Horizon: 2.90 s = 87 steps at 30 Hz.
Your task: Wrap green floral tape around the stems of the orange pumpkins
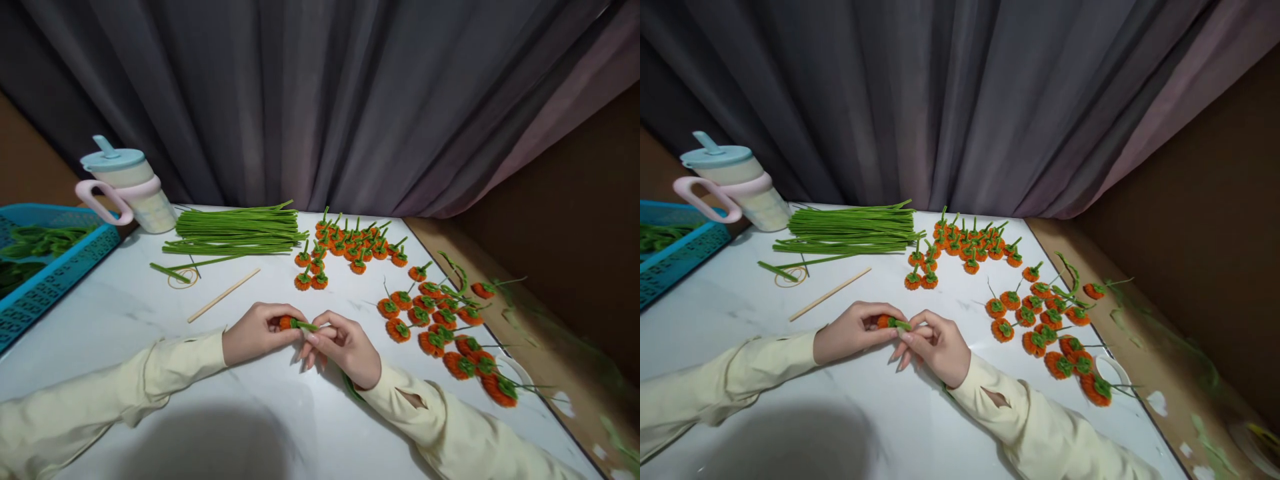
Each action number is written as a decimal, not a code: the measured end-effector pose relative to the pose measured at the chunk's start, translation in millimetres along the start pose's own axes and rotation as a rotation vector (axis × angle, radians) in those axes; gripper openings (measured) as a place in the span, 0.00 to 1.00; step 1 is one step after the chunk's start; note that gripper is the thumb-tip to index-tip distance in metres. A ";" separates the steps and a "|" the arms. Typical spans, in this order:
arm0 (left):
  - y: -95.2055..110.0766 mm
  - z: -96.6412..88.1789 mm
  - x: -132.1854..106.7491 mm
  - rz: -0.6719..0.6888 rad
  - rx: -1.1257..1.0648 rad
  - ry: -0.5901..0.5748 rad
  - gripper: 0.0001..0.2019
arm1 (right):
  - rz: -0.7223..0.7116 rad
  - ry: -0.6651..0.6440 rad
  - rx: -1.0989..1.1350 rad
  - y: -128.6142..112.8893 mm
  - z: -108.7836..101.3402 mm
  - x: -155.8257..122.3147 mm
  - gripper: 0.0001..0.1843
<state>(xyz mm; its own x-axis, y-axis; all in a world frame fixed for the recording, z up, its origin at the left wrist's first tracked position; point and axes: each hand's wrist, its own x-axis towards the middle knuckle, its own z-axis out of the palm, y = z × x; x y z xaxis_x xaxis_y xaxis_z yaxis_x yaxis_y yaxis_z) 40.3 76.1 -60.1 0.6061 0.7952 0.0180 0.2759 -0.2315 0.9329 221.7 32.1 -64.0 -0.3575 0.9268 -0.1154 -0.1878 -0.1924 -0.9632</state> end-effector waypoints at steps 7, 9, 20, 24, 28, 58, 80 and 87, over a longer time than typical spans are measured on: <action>5.7 4.2 -6.7 0.097 -0.160 -0.084 0.19 | -0.033 0.034 -0.010 2.6 -0.2 1.6 0.16; 4.4 1.5 -7.3 0.154 -0.064 -0.055 0.19 | -0.038 0.060 -0.013 2.8 -0.5 1.8 0.16; -5.2 -2.1 -8.0 0.570 0.407 0.116 0.15 | -0.094 0.111 -0.004 0.0 0.4 1.3 0.14; -4.0 -4.3 -5.7 0.589 0.424 0.123 0.15 | -0.091 0.116 -0.010 -0.3 0.4 0.4 0.14; -5.4 -3.9 -6.4 0.609 0.423 0.095 0.15 | -0.107 0.116 -0.027 -0.6 1.2 -1.1 0.14; -10.3 -6.5 -4.8 0.885 0.734 0.119 0.16 | -0.064 0.122 -0.095 -3.7 2.2 -2.1 0.15; -9.9 -4.2 -5.2 0.899 0.605 0.118 0.18 | -0.099 0.106 -0.156 -2.0 0.2 -3.0 0.13; -9.2 -4.9 -5.3 0.908 0.663 0.112 0.17 | -0.160 0.132 -0.272 -3.8 0.9 -5.0 0.11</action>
<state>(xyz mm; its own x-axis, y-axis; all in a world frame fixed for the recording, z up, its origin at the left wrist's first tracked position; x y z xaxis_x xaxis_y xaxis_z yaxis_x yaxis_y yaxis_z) 30.8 76.7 -67.0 0.7229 0.2187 0.6554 0.1289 -0.9746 0.1830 223.4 27.9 -59.5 -0.2181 0.9755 0.0287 0.0258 0.0352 -0.9990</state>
